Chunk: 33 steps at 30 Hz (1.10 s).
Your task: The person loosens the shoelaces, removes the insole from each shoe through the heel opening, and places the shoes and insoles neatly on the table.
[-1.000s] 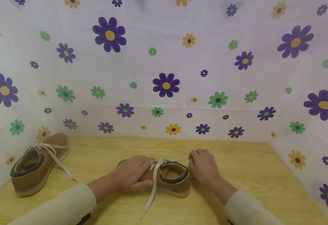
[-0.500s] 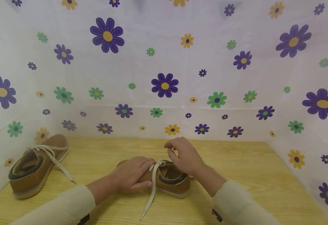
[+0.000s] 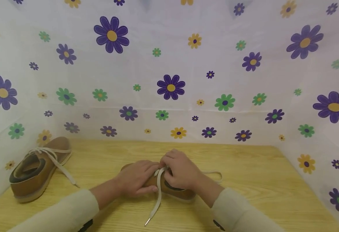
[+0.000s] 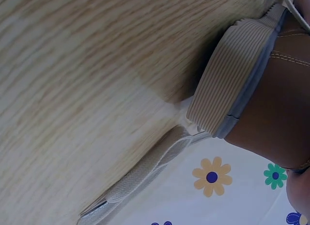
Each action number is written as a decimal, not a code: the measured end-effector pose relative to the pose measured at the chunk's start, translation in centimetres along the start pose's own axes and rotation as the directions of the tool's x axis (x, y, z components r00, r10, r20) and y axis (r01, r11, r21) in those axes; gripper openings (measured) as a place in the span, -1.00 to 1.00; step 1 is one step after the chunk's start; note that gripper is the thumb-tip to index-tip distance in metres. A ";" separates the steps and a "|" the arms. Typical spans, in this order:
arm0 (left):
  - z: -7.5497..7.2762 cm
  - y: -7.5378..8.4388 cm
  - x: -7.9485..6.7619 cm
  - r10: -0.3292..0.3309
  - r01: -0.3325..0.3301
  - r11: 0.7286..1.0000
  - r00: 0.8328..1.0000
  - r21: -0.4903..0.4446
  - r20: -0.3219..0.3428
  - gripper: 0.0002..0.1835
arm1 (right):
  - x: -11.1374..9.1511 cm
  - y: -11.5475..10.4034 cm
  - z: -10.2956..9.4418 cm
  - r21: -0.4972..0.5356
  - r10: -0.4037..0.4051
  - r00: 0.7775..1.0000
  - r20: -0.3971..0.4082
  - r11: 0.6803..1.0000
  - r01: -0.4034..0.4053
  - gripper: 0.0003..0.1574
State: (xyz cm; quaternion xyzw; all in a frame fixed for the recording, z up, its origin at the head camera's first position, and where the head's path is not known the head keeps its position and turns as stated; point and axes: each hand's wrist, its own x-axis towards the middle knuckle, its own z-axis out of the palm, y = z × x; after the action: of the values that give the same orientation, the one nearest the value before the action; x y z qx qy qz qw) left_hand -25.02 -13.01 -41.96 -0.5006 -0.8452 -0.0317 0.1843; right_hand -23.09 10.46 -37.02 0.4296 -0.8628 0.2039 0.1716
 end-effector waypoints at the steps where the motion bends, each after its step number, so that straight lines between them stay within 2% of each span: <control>1: -0.1 0.0 0.0 0.000 0.000 1.000 1.000 0.002 0.001 -0.25 | 0.0 0.0 0.0 0.003 -0.010 1.000 -0.005 1.000 0.010 -0.80; 7: -0.1 -0.2 -0.1 -0.004 0.004 1.000 1.000 -0.004 0.003 -0.25 | 0.0 0.3 0.2 0.044 -0.034 0.999 -0.034 0.998 0.036 -0.82; 11: -0.1 -0.1 -0.1 0.004 -0.004 1.000 1.000 -0.003 -0.005 -0.24 | 0.0 0.2 0.2 0.068 -0.012 1.000 -0.006 0.998 0.013 -0.82; 15: -0.1 -0.1 -0.2 0.009 -0.009 1.000 1.000 -0.001 -0.006 -0.22 | 0.0 -0.1 0.1 0.038 0.012 0.999 0.039 0.999 -0.014 -0.80; 21: 0.0 -0.1 -0.2 0.006 -0.006 1.000 1.000 -0.021 -0.018 -0.24 | -0.1 -0.2 0.2 -0.034 0.057 0.997 0.058 0.998 -0.056 -0.80; 28: 0.0 -0.1 -0.2 0.015 -0.016 0.999 0.999 -0.032 -0.032 -0.29 | 0.0 -0.2 0.3 -0.028 0.086 0.990 0.113 0.996 -0.084 -0.87; 33: -0.1 -0.1 -0.2 0.009 -0.010 0.999 1.000 -0.039 -0.016 -0.28 | 0.0 -0.2 0.3 -0.045 0.088 0.991 0.103 0.995 -0.084 -0.91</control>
State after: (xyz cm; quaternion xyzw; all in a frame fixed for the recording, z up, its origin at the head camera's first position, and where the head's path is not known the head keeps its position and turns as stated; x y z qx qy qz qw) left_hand -24.94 -13.24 -41.93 -0.5078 -0.8406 -0.0516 0.1813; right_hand -22.94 10.18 -37.19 0.3985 -0.8924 0.1706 0.1256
